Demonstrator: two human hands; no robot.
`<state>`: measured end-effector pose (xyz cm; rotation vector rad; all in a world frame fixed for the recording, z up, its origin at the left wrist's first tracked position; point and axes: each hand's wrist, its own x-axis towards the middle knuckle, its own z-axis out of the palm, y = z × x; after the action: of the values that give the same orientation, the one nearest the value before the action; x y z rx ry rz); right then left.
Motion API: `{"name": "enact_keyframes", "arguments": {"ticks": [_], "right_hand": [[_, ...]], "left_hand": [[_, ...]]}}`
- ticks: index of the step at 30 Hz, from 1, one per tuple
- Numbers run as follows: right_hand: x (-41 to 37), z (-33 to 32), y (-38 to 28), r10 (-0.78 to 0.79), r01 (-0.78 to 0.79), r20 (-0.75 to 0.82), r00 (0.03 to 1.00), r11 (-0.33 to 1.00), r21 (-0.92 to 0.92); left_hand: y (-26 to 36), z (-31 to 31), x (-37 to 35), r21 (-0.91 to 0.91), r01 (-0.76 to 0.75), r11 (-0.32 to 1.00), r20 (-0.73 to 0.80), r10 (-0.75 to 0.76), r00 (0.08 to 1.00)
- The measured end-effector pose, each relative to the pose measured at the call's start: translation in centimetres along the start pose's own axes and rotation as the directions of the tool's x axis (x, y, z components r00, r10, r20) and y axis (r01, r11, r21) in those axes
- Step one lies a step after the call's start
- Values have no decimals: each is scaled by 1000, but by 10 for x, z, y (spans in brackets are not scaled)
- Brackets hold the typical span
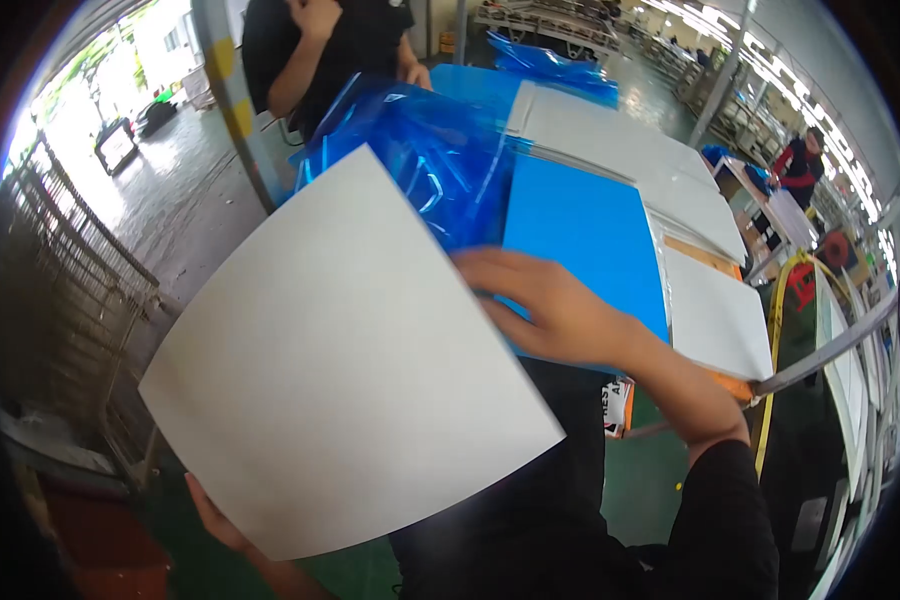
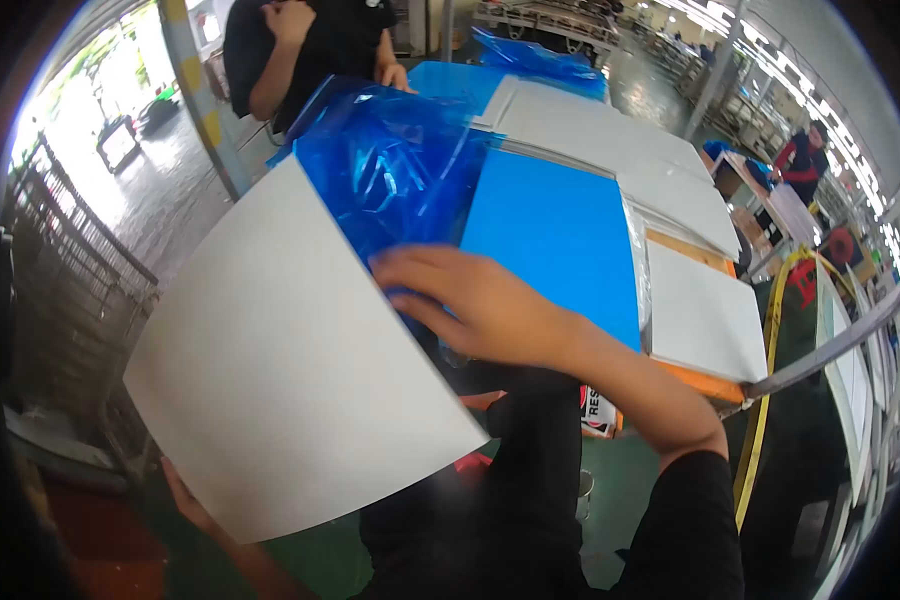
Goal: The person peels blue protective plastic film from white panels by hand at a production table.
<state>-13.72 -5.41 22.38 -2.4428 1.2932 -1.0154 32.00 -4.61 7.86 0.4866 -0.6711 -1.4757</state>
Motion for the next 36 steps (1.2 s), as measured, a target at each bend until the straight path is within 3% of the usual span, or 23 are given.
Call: {"name": "enact_keyframes", "arguments": {"ticks": [1,3,5,6,7,8,10,12,13,18,20,22,24,26,27,28,30,33,36], "right_hand": [[-28,-8,-8,155,-165,63,986,967,196],[-94,-18,-5,264,-324,212,941,882,343],[-147,4,-20,361,-306,13,933,770,560],[-161,5,-32,460,-391,158,874,472,790],[-180,12,-37,439,-256,50,897,424,869],[-192,14,-44,489,-148,-67,869,388,910],[-213,15,-53,573,109,-297,764,338,935],[-235,-1,-52,702,6,-395,593,487,874],[-244,-11,-47,729,15,-434,529,503,864],[-299,-53,-17,800,139,-547,248,529,837],[-324,-73,-5,794,176,-589,151,565,806],[-355,-87,18,786,200,-615,67,593,780],[-382,-98,43,774,174,-633,21,621,765],[-403,-105,60,784,115,-615,-81,620,776],[-410,-107,64,780,100,-616,-112,625,774],[-415,-107,68,786,80,-602,-142,615,784],[-424,-105,72,792,36,-575,-207,593,804],[-434,-98,72,781,-29,-574,-247,586,810],[-439,-92,73,752,-99,-600,-274,598,795]], "left_hand": [[-13,9,5,-41,23,999,77,-20,997],[-37,34,14,-67,93,993,214,-77,974],[-70,69,22,-39,177,983,332,-154,931],[-88,90,22,-91,241,966,387,-189,903],[-106,113,19,-136,310,941,438,-224,870],[-121,132,18,-173,381,908,487,-257,835],[-151,159,21,-76,397,915,570,-286,770],[-180,198,14,-16,385,923,621,-292,727],[-192,218,8,90,325,941,549,-319,773],[-244,320,-21,193,328,925,626,-374,684],[-264,355,-40,219,396,892,637,-438,634],[-285,375,-59,225,421,879,751,-431,500],[-305,382,-90,265,475,839,704,-505,500],[-316,377,-123,410,613,675,617,-701,359],[-324,374,-135,541,578,611,575,-770,276],[-338,365,-145,589,546,596,557,-789,259],[-368,355,-155,638,235,733,625,-672,397],[-396,349,-154,593,-53,804,696,-478,536],[-410,354,-148,624,29,781,653,-542,528]]}}
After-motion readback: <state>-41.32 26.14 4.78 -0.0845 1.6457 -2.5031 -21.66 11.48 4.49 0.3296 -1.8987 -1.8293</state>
